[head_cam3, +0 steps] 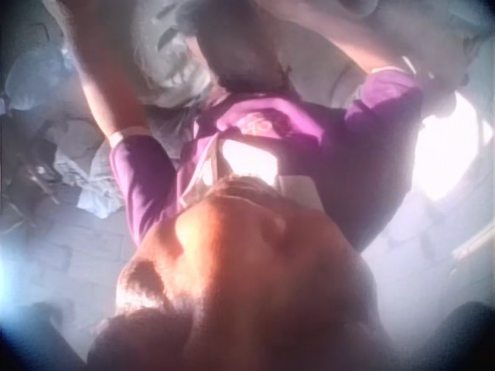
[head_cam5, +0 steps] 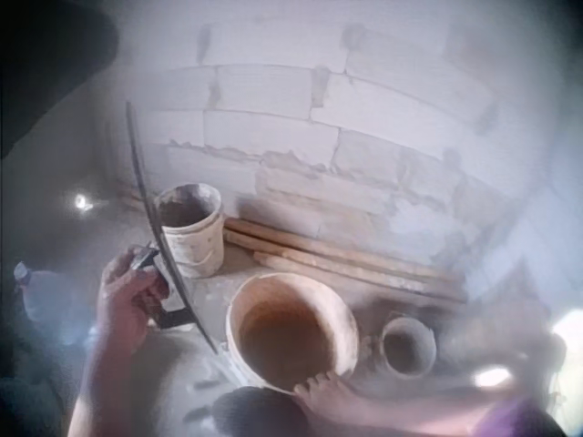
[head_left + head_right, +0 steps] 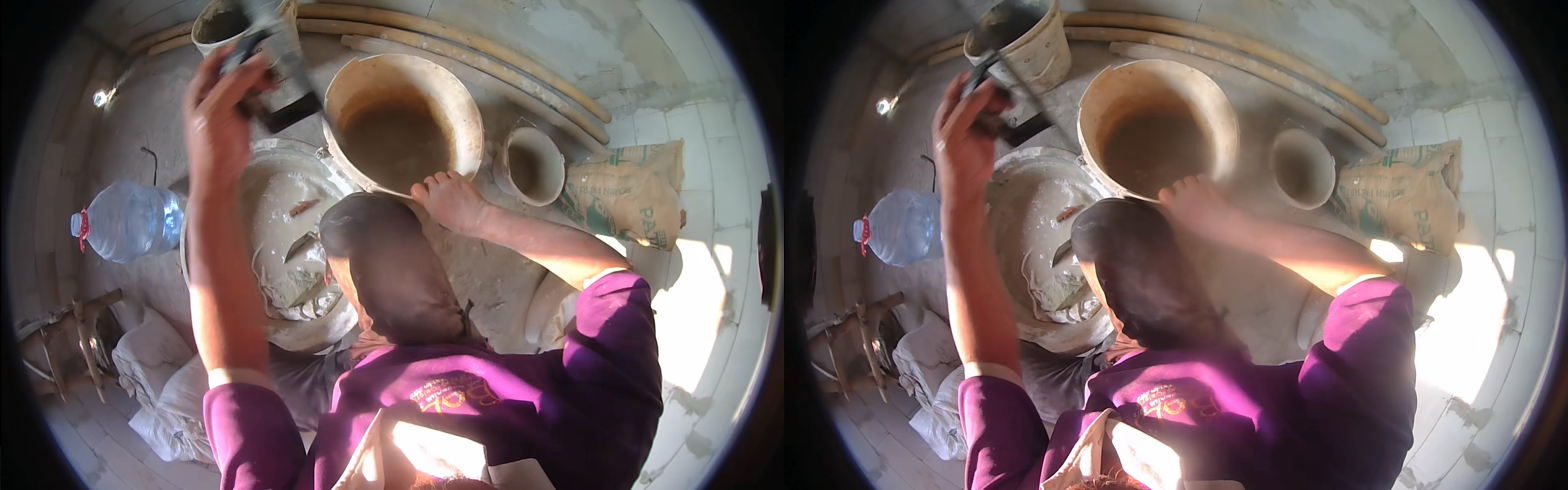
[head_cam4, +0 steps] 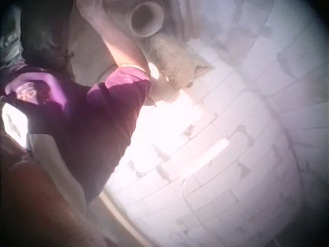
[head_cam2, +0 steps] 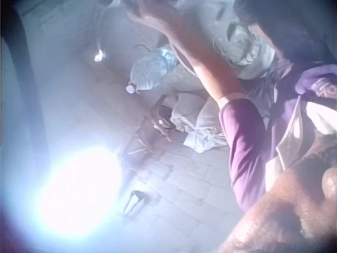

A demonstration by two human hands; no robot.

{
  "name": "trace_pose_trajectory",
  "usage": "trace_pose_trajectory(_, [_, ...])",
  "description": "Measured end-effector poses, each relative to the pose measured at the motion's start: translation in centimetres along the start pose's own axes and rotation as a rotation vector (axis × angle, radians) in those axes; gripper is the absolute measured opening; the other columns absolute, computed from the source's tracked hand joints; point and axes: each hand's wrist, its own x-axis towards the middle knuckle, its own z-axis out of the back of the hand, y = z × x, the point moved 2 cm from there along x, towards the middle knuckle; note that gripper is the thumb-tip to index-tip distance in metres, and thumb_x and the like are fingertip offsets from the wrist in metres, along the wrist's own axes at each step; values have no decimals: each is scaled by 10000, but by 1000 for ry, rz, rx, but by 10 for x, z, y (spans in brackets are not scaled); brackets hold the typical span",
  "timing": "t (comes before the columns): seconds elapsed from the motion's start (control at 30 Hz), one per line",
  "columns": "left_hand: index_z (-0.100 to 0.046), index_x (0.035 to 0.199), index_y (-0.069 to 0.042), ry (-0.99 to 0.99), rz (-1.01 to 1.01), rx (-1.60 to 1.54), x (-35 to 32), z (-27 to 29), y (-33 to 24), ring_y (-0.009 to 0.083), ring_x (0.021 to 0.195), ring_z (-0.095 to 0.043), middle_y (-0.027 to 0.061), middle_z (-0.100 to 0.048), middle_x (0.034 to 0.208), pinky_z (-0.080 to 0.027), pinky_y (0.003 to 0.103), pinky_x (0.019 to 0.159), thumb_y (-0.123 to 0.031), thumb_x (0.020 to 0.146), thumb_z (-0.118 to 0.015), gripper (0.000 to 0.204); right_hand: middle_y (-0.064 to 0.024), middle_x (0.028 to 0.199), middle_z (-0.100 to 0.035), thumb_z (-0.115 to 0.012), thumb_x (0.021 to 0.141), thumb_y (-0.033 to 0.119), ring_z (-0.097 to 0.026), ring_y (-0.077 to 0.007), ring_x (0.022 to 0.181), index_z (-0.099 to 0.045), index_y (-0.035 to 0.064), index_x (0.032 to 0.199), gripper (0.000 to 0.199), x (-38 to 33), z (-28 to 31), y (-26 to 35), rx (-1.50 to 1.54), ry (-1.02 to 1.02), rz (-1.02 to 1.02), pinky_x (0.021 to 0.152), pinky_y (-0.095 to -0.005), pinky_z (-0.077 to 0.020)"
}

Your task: The person cleans a metal trowel by scraping it against a bucket and rinsing it in water. They then pour water into a small bucket and use a cloth to wipe the inside of the bucket repeatedly.

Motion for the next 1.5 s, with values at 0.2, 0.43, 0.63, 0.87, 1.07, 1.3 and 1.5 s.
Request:
trace_pose_trajectory(0.2, [-636,1066,-5,331,337,107,17,-66,94,109,851,-609,49,-665,899,-447,251,747,-128,787,-732,320,-155,1087,-657,-797,722,221,-638,-263,1004,-533,41,1267,632,-9,78,-76,677,-172,-591,862,-360,-501])
trace_pose_trajectory(0.43, [-628,1140,31,712,391,953,-12,-58,202,299,952,-648,176,-681,1009,-488,360,855,-252,737,-776,514,-104,952,-666,-802,747,296,-639,-217,824,-593,6,1154,542,45,39,-110,1221,-270,-601,664,-366,-509])
trace_pose_trajectory(0.63, [-576,1248,3,709,236,1240,-27,-54,169,355,1103,-604,212,-640,1168,-468,420,932,-283,799,-734,555,-107,844,-670,-785,750,324,-622,-226,608,-663,6,944,392,134,20,-101,1095,100,-789,427,-386,-438])
trace_pose_trajectory(0.87, [-528,1326,-28,55,312,894,-107,89,57,173,1078,-620,138,-658,1167,-469,295,928,-115,868,-697,496,-181,956,-695,-828,692,406,-671,-298,895,-669,-6,1100,602,201,-128,-118,689,302,-628,783,-376,-532])
trace_pose_trajectory(1.07, [-523,1243,69,-505,547,633,-242,258,90,161,924,-638,101,-643,1062,-502,279,851,-107,892,-685,425,-246,1139,-643,-804,630,599,-626,-344,1053,-613,4,1217,857,210,-220,-122,513,376,-409,935,-397,-490])
trace_pose_trajectory(1.3, [-544,1197,51,-531,499,466,-235,251,117,126,834,-622,60,-632,955,-511,257,779,-98,892,-686,368,-285,1194,-607,-635,824,532,-601,-347,1132,-503,-21,1327,759,212,-214,-153,724,-89,-801,963,-418,-473])
trace_pose_trajectory(1.5, [-562,1178,44,-524,523,450,-234,259,120,116,803,-623,45,-640,906,-507,246,766,-111,893,-692,349,-270,1314,-535,-445,954,483,-500,-331,1265,-491,-59,1328,660,220,-223,-138,211,318,-518,1068,-401,-374])
